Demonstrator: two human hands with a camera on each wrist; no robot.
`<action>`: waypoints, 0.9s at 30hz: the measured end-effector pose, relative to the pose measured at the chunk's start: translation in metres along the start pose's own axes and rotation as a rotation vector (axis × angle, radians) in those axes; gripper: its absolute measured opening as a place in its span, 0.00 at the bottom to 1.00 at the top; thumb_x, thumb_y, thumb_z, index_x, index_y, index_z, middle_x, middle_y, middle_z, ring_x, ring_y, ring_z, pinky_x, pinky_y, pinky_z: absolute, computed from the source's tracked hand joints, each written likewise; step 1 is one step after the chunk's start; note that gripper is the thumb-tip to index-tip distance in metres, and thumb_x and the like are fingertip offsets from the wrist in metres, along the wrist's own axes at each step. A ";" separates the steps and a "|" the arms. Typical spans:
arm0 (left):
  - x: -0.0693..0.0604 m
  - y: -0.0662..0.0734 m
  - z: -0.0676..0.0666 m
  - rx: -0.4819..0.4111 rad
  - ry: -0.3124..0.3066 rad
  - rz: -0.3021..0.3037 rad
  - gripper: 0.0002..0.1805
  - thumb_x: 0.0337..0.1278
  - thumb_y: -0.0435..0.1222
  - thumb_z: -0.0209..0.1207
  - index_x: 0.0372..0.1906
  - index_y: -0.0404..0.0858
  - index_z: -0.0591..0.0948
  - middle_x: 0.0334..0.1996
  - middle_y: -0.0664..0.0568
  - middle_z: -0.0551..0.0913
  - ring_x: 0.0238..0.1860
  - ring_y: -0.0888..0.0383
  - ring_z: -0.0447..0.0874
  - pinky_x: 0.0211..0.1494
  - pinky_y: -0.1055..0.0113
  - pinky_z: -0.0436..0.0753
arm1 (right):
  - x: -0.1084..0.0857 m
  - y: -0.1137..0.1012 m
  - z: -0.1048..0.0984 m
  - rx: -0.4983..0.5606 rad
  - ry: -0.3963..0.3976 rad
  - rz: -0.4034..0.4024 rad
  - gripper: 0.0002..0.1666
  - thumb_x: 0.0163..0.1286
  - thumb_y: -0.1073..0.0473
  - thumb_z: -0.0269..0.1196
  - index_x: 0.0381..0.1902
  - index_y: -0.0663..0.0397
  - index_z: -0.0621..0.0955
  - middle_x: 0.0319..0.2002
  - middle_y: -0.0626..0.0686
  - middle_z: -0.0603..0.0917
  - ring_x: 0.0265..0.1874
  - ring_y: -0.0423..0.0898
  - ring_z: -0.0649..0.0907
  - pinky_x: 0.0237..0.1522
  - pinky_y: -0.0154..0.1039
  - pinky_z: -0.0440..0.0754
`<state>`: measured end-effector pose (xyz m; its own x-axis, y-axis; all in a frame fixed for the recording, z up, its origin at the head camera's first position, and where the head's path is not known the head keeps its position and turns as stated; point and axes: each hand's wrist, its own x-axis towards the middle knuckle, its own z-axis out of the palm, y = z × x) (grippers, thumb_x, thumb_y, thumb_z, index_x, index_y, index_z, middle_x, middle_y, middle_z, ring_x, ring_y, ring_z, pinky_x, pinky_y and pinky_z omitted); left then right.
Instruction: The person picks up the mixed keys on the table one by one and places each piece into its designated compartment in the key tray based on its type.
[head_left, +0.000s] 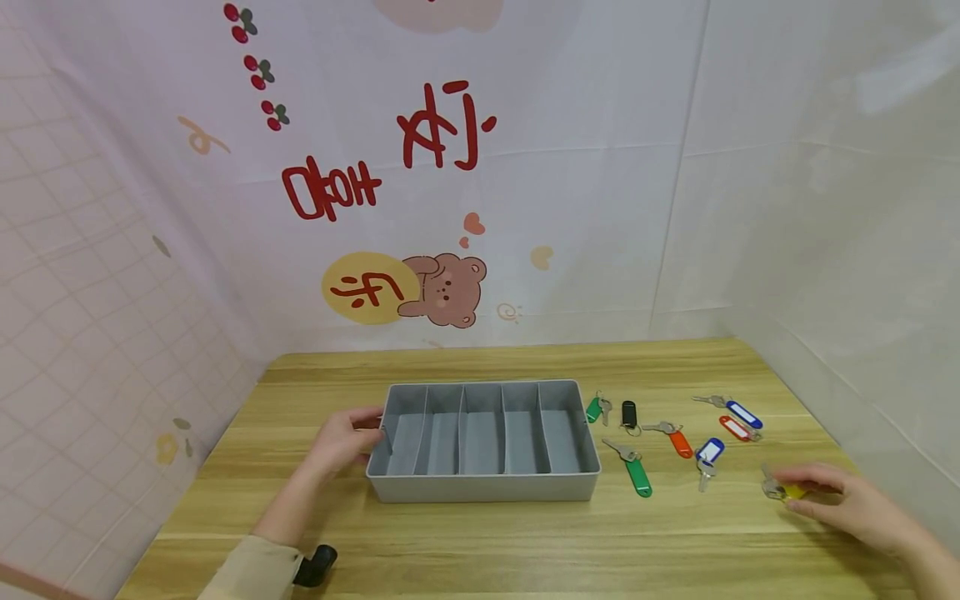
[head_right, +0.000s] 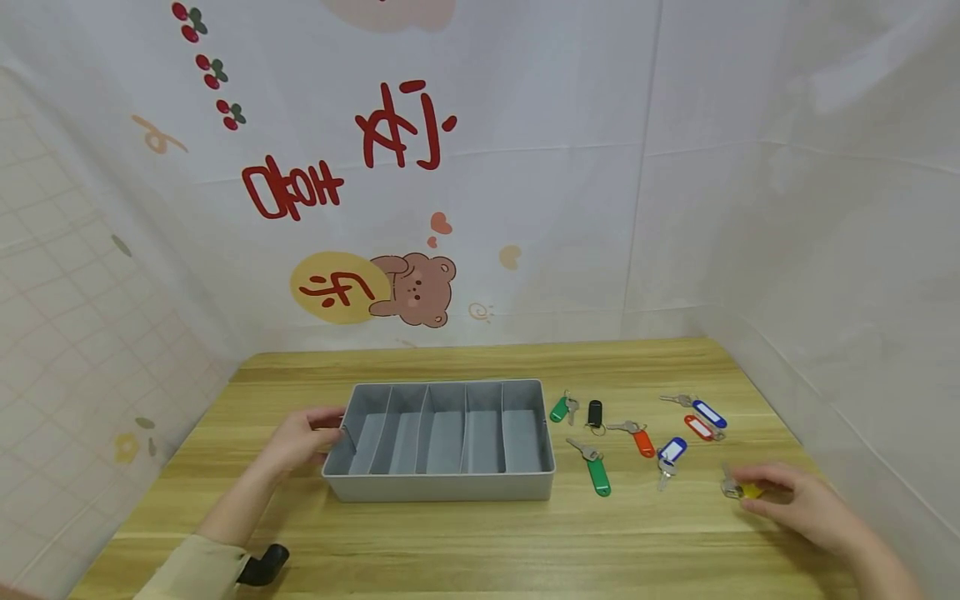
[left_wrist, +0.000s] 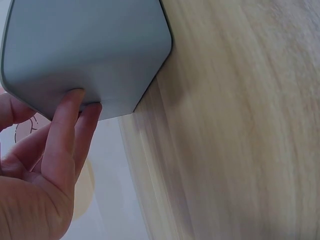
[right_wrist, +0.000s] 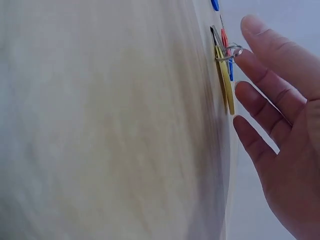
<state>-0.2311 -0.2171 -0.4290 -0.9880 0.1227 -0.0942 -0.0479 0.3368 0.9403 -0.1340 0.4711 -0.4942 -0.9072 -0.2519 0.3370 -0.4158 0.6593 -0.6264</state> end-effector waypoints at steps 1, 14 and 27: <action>0.000 0.000 0.000 0.000 -0.001 0.000 0.27 0.60 0.22 0.56 0.65 0.19 0.68 0.52 0.27 0.77 0.44 0.41 0.83 0.38 0.48 0.87 | 0.001 0.001 0.000 -0.009 0.004 -0.014 0.20 0.54 0.75 0.72 0.45 0.59 0.85 0.45 0.36 0.85 0.44 0.26 0.76 0.43 0.17 0.71; 0.001 0.000 0.003 -0.018 -0.004 -0.009 0.28 0.60 0.21 0.56 0.66 0.20 0.68 0.51 0.27 0.77 0.44 0.41 0.83 0.39 0.46 0.86 | 0.000 0.013 0.002 0.050 -0.037 0.019 0.18 0.55 0.77 0.70 0.41 0.55 0.86 0.38 0.36 0.84 0.36 0.28 0.80 0.35 0.19 0.76; -0.001 0.000 0.002 -0.022 -0.004 -0.009 0.28 0.60 0.21 0.56 0.66 0.20 0.68 0.51 0.27 0.77 0.42 0.42 0.84 0.38 0.49 0.87 | -0.003 0.009 -0.002 -0.078 -0.028 0.163 0.10 0.59 0.71 0.70 0.33 0.50 0.87 0.32 0.34 0.83 0.33 0.25 0.77 0.32 0.18 0.72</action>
<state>-0.2298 -0.2150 -0.4295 -0.9869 0.1235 -0.1036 -0.0596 0.3170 0.9466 -0.1353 0.4796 -0.4994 -0.9640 -0.1563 0.2152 -0.2580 0.7459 -0.6141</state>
